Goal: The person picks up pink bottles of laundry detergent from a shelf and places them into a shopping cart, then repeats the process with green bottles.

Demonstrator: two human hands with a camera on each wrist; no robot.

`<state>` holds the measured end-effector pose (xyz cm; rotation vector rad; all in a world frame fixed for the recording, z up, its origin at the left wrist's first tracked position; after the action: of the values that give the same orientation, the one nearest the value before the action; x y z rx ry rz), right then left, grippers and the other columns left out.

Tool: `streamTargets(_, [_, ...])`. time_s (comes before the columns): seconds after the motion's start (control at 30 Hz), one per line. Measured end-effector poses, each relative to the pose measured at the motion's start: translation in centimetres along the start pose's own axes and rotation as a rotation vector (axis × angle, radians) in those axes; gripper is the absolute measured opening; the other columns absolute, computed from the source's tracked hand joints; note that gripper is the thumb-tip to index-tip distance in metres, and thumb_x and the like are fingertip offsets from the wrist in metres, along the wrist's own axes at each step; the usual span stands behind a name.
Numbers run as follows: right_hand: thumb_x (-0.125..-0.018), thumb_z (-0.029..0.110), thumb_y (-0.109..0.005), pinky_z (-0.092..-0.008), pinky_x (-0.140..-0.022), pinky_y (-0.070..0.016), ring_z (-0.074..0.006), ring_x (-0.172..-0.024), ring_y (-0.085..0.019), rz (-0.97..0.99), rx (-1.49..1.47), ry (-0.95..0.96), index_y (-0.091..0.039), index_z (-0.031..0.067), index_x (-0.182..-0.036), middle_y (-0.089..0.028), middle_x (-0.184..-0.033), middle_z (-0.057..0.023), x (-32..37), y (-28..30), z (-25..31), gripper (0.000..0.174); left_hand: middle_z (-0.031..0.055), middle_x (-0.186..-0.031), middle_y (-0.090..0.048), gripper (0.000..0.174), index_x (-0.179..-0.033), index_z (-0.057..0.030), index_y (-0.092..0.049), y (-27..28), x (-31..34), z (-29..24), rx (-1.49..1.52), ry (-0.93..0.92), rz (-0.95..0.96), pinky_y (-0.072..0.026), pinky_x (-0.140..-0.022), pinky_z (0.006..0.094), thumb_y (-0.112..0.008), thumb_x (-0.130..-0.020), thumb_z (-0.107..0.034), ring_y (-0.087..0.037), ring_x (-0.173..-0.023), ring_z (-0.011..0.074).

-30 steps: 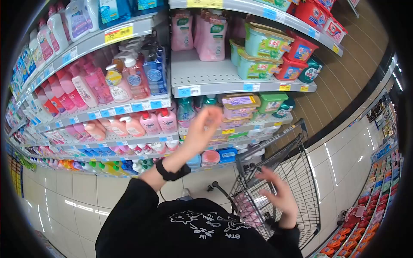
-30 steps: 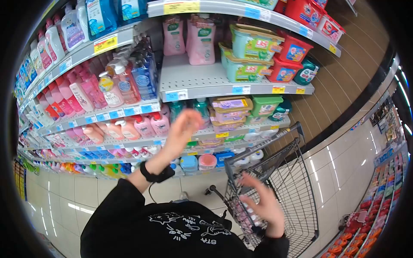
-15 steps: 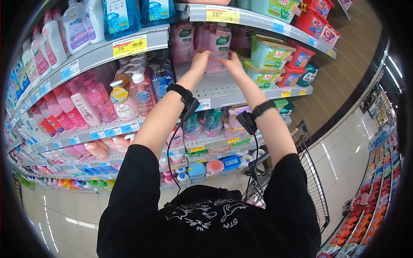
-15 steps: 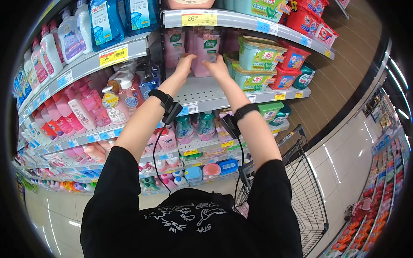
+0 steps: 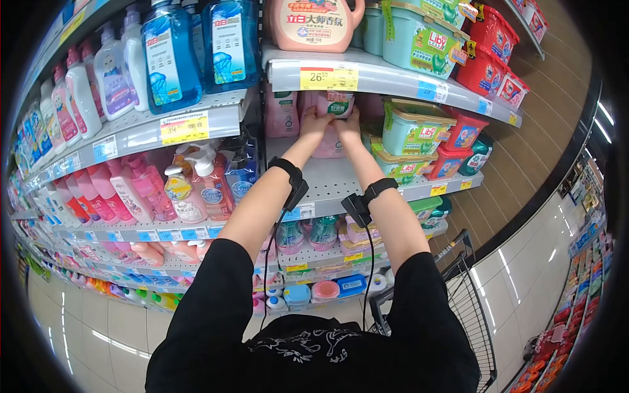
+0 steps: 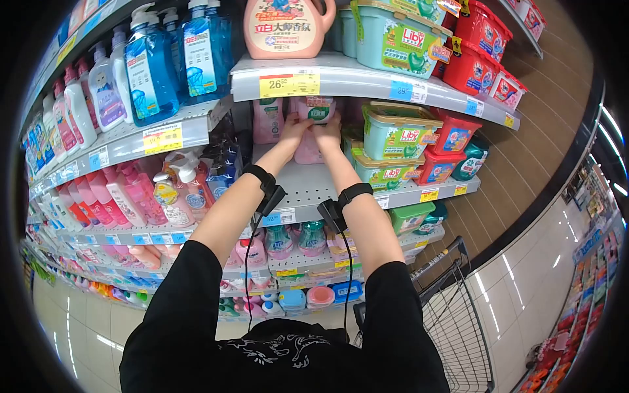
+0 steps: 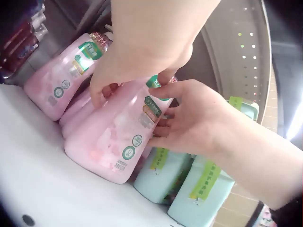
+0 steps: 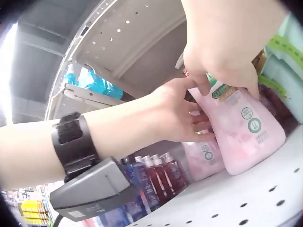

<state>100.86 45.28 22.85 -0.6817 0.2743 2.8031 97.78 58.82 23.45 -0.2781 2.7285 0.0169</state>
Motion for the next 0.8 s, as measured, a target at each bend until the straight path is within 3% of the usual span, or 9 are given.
streamTargets(0.07, [-0.061,0.013,-0.072,-0.0384,-0.099,-0.0404,-0.0377,-0.120,-0.049,0.031,-0.162,-0.014,-0.034,-0.0033,-0.137,-0.049,-0.128,-0.0268,1.8,0.5,1.7,0.086,0.0291,-0.125,-0.052,0.088,-0.134,0.0055,-0.040,0.2,-2.5,2.9,-0.115,-0.008,0.006,-0.0440,-0.094,0.0365,-0.074,-0.068,-0.043,-0.055,-0.114,0.0360])
streamTargets(0.1, [-0.062,0.013,-0.069,-0.0393,-0.097,-0.0417,-0.0392,-0.116,-0.052,0.073,-0.240,-0.001,-0.038,-0.0043,-0.133,-0.052,-0.123,-0.0271,4.0,1.2,4.6,0.079,0.0308,-0.124,-0.052,0.093,-0.130,0.0053,-0.043,0.4,-1.5,1.3,-0.211,0.001,0.011,-0.0431,-0.096,0.0391,-0.076,-0.064,-0.050,-0.053,-0.116,0.0396])
streamTargets(0.2, [-0.064,0.016,-0.065,-0.0396,-0.097,-0.0413,-0.0413,-0.116,-0.051,0.053,-0.112,0.013,-0.038,-0.0048,-0.131,-0.050,-0.125,-0.0291,4.1,0.5,2.6,0.075,0.0324,-0.123,-0.050,0.098,-0.127,0.0052,-0.040,1.3,1.9,-2.6,-0.518,0.010,-0.118,-0.0411,-0.099,0.0422,-0.080,-0.058,-0.052,-0.050,-0.117,0.0421])
streamTargets(0.23, [-0.065,0.004,-0.064,-0.0326,-0.090,-0.0439,-0.0250,-0.107,-0.054,0.042,-0.033,0.005,-0.032,-0.0029,-0.134,-0.053,-0.116,-0.0161,5.6,0.7,4.0,0.077,0.0327,-0.123,-0.049,0.100,-0.127,0.0049,-0.038,1.8,2.0,-2.4,-0.521,0.016,-0.132,-0.0404,-0.100,0.0430,-0.081,-0.057,-0.051,-0.050,-0.117,0.0425])
streamTargets(0.37, [-0.067,0.001,-0.064,-0.0335,-0.095,-0.0415,-0.0249,-0.113,-0.051,0.138,-0.130,0.007,-0.028,-0.0017,-0.137,-0.051,-0.123,-0.0157,11.5,2.1,8.8,0.078,0.0252,-0.113,-0.058,0.091,-0.124,0.0027,-0.037,2.9,8.3,-6.5,-0.118,-0.059,-0.023,-0.0484,-0.091,0.0370,-0.088,-0.054,-0.023,-0.059,-0.108,0.0343])
streamTargets(0.47, [-0.063,-0.001,-0.066,-0.0347,-0.098,-0.0404,-0.0287,-0.118,-0.049,0.124,-0.231,0.093,-0.031,-0.0017,-0.132,-0.048,-0.125,-0.0194,15.5,3.0,9.0,0.077,0.0181,-0.106,-0.061,0.080,-0.121,-0.0006,-0.039,3.7,13.1,-7.5,-0.229,-0.221,-0.098,-0.0490,-0.089,0.0342,-0.085,-0.057,-0.010,-0.062,-0.101,0.0282])
streamTargets(0.57, [-0.064,-0.005,-0.064,-0.0358,-0.100,-0.0394,-0.0292,-0.123,-0.045,0.116,-0.254,0.158,-0.029,-0.0011,-0.134,-0.044,-0.130,-0.0199,20.9,5.1,12.1,0.079,0.0141,-0.108,-0.060,0.074,-0.121,-0.0024,-0.040,3.8,18.9,-9.5,-0.057,-0.331,-0.106,-0.0482,-0.089,0.0329,-0.081,-0.059,0.000,-0.060,-0.103,0.0243])
streamTargets(0.7, [-0.069,-0.009,-0.063,-0.0365,-0.103,-0.0368,-0.0275,-0.130,-0.039,0.052,-0.316,0.275,-0.020,0.0009,-0.142,-0.038,-0.136,-0.0189,27.4,9.3,14.5,0.086,0.0127,-0.124,-0.051,0.078,-0.129,-0.0038,-0.036,2.7,25.8,-11.9,0.290,-0.333,0.059,-0.0454,-0.096,0.0342,-0.077,-0.063,0.007,-0.053,-0.116,0.0232])
streamTargets(0.8, [-0.070,0.003,-0.073,-0.0392,-0.108,-0.0313,-0.0280,-0.133,-0.034,-0.008,0.002,0.299,-0.013,0.0033,-0.145,-0.029,-0.143,-0.0199,32.7,14.2,17.4,0.096,0.0160,-0.135,-0.039,0.079,-0.134,-0.0033,-0.033,1.2,32.1,-15.3,0.204,-0.329,0.197,-0.0312,-0.108,0.0392,-0.074,-0.067,0.002,-0.034,-0.132,0.0286])
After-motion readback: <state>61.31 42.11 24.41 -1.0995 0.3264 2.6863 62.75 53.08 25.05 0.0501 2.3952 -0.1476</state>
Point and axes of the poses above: each hand's wrist, its own x-axis away from the middle knuckle, its own y-axis out of the back of the hand, z = x × y, the point moved 6 cm from there along -x, towards the middle knuckle
